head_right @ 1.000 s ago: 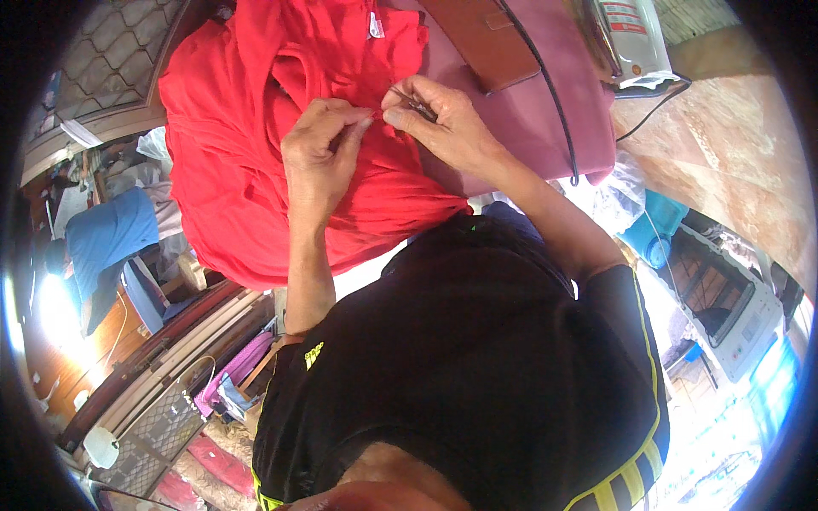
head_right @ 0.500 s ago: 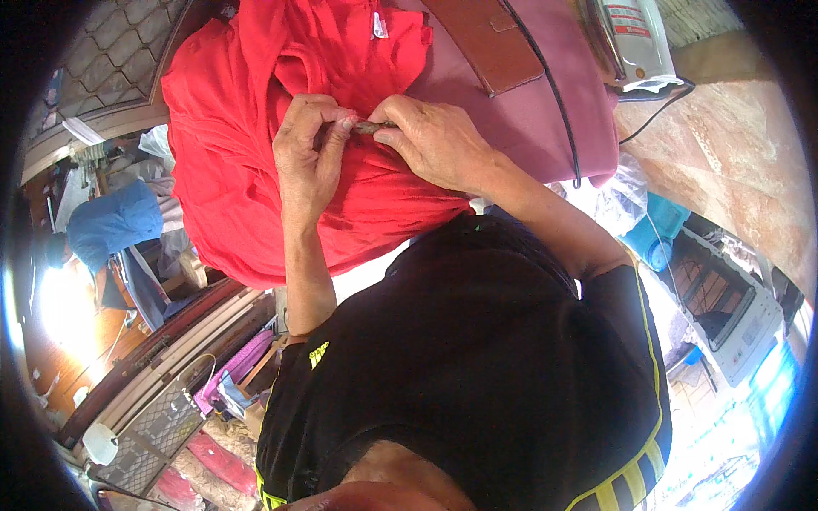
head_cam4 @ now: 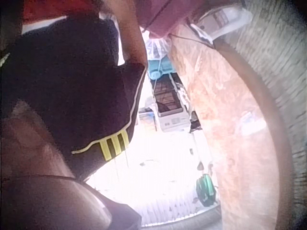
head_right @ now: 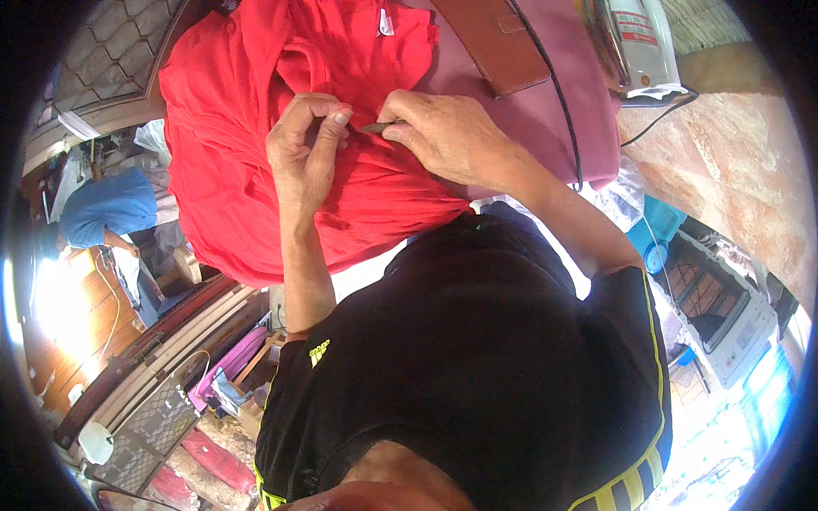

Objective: The person uses a small metal tool to carefully cut and remove tags from a stack of red polo shirts. They work on the shirts one by one, manipulating the fabric to access the tags and using the tool to snip the fasteners before discarding the tags.

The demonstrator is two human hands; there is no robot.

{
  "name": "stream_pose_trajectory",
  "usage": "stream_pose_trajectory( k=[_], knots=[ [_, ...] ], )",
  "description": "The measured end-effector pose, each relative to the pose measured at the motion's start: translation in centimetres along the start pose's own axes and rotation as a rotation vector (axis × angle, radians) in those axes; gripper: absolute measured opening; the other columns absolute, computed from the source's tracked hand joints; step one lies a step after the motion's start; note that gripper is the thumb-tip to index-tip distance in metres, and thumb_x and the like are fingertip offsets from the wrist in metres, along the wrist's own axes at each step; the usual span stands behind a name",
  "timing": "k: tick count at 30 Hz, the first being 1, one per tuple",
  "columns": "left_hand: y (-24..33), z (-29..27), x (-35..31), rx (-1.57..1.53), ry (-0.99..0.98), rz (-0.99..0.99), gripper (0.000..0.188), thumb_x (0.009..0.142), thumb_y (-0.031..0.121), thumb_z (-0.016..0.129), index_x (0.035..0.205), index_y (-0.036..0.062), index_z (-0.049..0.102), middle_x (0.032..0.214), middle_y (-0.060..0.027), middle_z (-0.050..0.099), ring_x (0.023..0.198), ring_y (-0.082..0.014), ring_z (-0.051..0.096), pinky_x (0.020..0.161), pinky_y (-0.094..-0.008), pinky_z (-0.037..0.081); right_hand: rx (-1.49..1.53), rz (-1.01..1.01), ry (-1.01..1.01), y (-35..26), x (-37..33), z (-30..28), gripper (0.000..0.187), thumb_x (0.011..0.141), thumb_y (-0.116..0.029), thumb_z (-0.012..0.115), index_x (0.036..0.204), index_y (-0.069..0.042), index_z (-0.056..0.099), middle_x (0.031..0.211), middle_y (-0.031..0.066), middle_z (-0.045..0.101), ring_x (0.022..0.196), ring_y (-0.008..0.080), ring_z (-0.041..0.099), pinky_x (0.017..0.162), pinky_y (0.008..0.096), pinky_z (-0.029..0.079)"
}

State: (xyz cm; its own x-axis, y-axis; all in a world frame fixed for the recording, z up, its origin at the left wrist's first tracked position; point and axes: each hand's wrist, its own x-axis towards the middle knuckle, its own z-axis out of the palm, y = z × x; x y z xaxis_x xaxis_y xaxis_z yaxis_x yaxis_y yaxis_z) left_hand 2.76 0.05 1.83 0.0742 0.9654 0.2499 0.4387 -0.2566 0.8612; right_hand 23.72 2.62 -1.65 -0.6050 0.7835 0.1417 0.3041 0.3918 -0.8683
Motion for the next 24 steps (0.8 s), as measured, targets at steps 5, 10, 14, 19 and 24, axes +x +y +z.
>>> stream_pose_trajectory(
  k=[5, 10, 14, 19, 24],
  knots=[
    [0.3, -0.2, 0.0, -0.288, 0.133, -0.219, 0.004, 0.094, 0.001, 0.068, 0.092, -0.0021, 0.068, 0.087, -0.0037, 0.064, 0.067, -0.007, 0.058, 0.054, -0.0215, 0.047, 0.047, -0.047, 0.161, 0.7, -0.4, -0.1, 0.019, 0.098, -0.022, 0.06, 0.11, -0.007, 0.059, 0.096, 0.0131, 0.07, 0.092, 0.0353, 0.068, 0.079, 0.0452, 0.052],
    [0.0, -0.4, 0.2, -0.328, 0.147, -0.17, 0.003, 0.093, 0.0, 0.068, 0.093, -0.0024, 0.068, 0.095, -0.0041, 0.059, 0.065, -0.007, 0.056, 0.051, -0.0209, 0.045, -0.222, -0.144, 0.233, -0.3, 1.8, 0.8, 0.02, 0.096, -0.023, 0.063, 0.109, -0.008, 0.059, 0.093, 0.0123, 0.069, 0.088, 0.0357, 0.068, 0.076, 0.0475, 0.052],
    [-0.5, -0.4, 0.1, -0.298, 0.128, -0.118, 0.003, 0.093, 0.0, 0.069, 0.094, -0.0025, 0.068, 0.102, -0.005, 0.056, 0.065, -0.0067, 0.055, 0.05, -0.0201, 0.043, -0.289, -0.167, 0.184, -1.3, 2.8, 1.2, 0.021, 0.095, -0.025, 0.064, 0.108, -0.009, 0.059, 0.091, 0.0111, 0.069, 0.086, 0.0354, 0.068, 0.074, 0.0488, 0.052],
    [-0.6, -0.6, -0.2, -0.413, 0.156, -0.144, 0.002, 0.094, -0.001, 0.068, 0.093, -0.0023, 0.068, 0.1, -0.0047, 0.057, 0.063, -0.0069, 0.054, 0.05, -0.02, 0.041, -0.256, -0.073, 0.147, -0.5, 1.9, 0.2, 0.019, 0.096, -0.024, 0.063, 0.107, -0.009, 0.06, 0.092, 0.0114, 0.07, 0.085, 0.0346, 0.069, 0.073, 0.0485, 0.052],
    [0.0, -0.7, -0.3, -0.36, 0.163, -0.123, 0.003, 0.093, 0.001, 0.068, 0.09, -0.0014, 0.068, 0.097, -0.0056, 0.059, 0.066, -0.0092, 0.056, 0.054, -0.024, 0.044, -0.22, -0.092, 0.119, -0.5, 2.2, -0.4, 0.015, 0.098, -0.018, 0.061, 0.11, -0.008, 0.061, 0.094, 0.0096, 0.071, 0.085, 0.0273, 0.07, 0.074, 0.0427, 0.053]
  ],
)
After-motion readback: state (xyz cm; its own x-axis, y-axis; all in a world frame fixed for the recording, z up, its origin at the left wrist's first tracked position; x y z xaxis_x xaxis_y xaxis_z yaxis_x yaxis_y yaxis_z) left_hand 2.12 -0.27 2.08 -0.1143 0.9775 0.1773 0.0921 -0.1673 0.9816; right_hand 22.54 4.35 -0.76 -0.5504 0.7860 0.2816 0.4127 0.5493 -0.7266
